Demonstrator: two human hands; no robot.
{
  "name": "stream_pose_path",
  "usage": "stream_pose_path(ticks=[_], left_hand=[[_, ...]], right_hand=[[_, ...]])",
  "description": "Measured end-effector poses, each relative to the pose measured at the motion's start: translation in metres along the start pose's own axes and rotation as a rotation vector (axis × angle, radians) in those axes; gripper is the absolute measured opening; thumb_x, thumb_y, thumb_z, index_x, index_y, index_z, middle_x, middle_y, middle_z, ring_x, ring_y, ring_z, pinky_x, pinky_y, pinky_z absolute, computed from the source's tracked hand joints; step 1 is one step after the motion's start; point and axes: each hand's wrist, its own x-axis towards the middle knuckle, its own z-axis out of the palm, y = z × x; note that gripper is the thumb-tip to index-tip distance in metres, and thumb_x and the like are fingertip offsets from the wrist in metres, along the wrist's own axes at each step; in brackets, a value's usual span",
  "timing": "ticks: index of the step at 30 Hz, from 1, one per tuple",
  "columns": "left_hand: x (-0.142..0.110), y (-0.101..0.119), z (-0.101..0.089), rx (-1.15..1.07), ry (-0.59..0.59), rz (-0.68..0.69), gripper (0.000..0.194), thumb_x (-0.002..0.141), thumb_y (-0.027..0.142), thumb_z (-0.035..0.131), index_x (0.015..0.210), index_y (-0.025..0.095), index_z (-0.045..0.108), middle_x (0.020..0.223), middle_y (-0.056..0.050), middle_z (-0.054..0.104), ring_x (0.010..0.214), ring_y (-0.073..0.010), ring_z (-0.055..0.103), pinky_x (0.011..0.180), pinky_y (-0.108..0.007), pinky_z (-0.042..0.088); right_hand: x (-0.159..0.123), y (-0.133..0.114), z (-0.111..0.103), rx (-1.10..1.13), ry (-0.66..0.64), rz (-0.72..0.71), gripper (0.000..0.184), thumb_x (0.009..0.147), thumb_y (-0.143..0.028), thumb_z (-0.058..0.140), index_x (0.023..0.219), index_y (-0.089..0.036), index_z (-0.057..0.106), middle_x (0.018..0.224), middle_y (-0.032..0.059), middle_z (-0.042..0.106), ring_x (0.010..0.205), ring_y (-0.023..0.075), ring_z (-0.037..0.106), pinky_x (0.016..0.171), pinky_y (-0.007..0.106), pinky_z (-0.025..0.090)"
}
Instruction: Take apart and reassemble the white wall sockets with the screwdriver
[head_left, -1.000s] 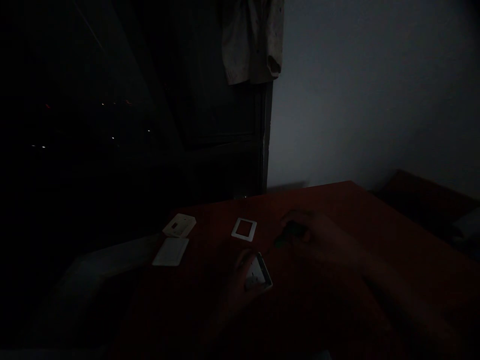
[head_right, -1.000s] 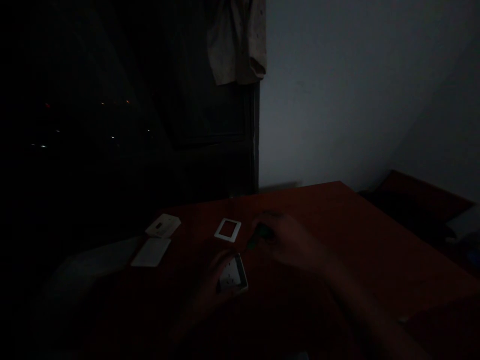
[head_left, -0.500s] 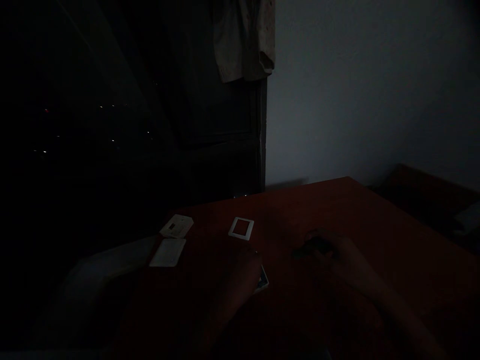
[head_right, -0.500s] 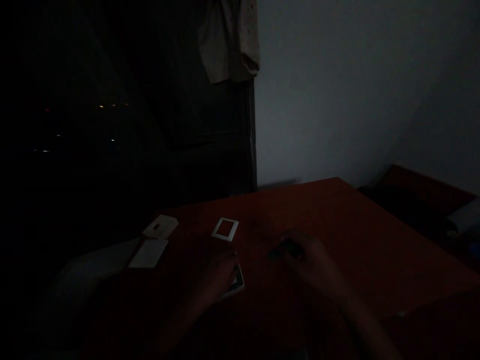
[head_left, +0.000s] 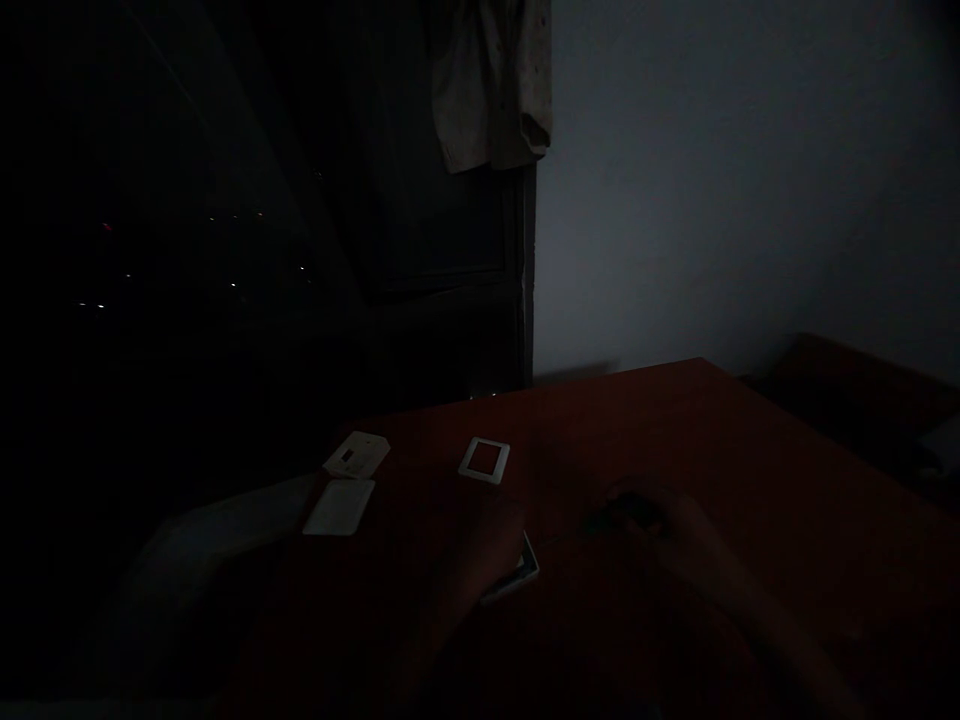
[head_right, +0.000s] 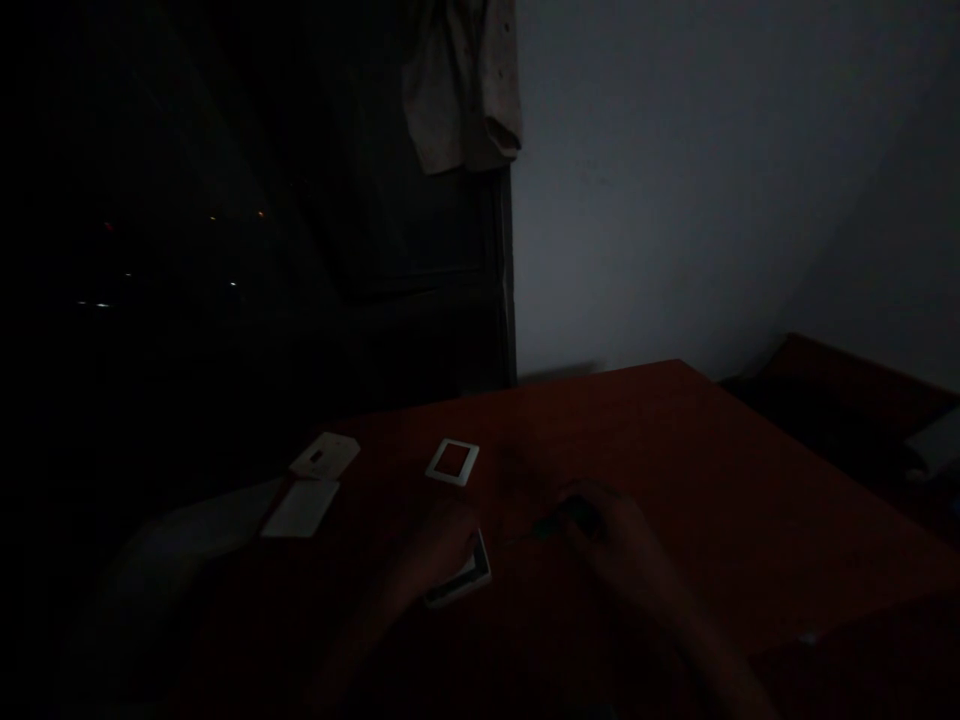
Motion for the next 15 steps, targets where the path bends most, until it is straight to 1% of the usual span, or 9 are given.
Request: stream_pose_path(ticks=[4,8,12,15], left_hand=[[0.002,-0.003,0.001,-0.047,-0.004,-0.021,0.020,0.086,0.014,0.047,0.085,0.018,0.066,0.090,-0.010,0.068,0.088,-0.0232,0.063,0.079,-0.033,0.047],[0.000,-0.006,0.001,-0.106,-0.005,-0.023,0.020,0.088,0.016,0.047,0.082,0.019,0.066,0.088,-0.008,0.068,0.086,-0.0210,0.063,0.080,-0.031,0.046],[-0.005,-0.009,-0.001,-0.163,0.012,-0.011,0.020,0.090,0.018,0.045,0.087,0.020,0.065,0.094,-0.006,0.067,0.092,-0.0191,0.061,0.083,-0.029,0.045],[-0.007,-0.011,-0.004,-0.200,0.019,0.011,0.023,0.090,0.017,0.043,0.088,0.020,0.066,0.094,-0.005,0.067,0.093,-0.0179,0.060,0.084,-0.028,0.044]], right_hand=[[0.000,0.000,0.002,-0.003,0.002,-0.017,0.024,0.081,-0.021,0.051,0.102,-0.022,0.063,0.097,0.0046,0.070,0.085,0.0212,0.068,0.070,0.032,0.053],[0.002,-0.004,0.002,-0.005,0.031,-0.007,0.022,0.084,-0.026,0.051,0.102,-0.022,0.062,0.099,0.0055,0.070,0.087,0.0213,0.068,0.074,0.033,0.053],[0.004,-0.015,0.000,-0.010,0.089,-0.036,0.023,0.085,-0.031,0.052,0.104,-0.022,0.061,0.100,0.0053,0.070,0.085,0.0198,0.067,0.066,0.028,0.053],[0.005,-0.026,0.000,-0.037,0.095,-0.065,0.022,0.084,-0.030,0.053,0.104,-0.023,0.061,0.100,0.0049,0.070,0.083,0.0189,0.067,0.065,0.027,0.052]])
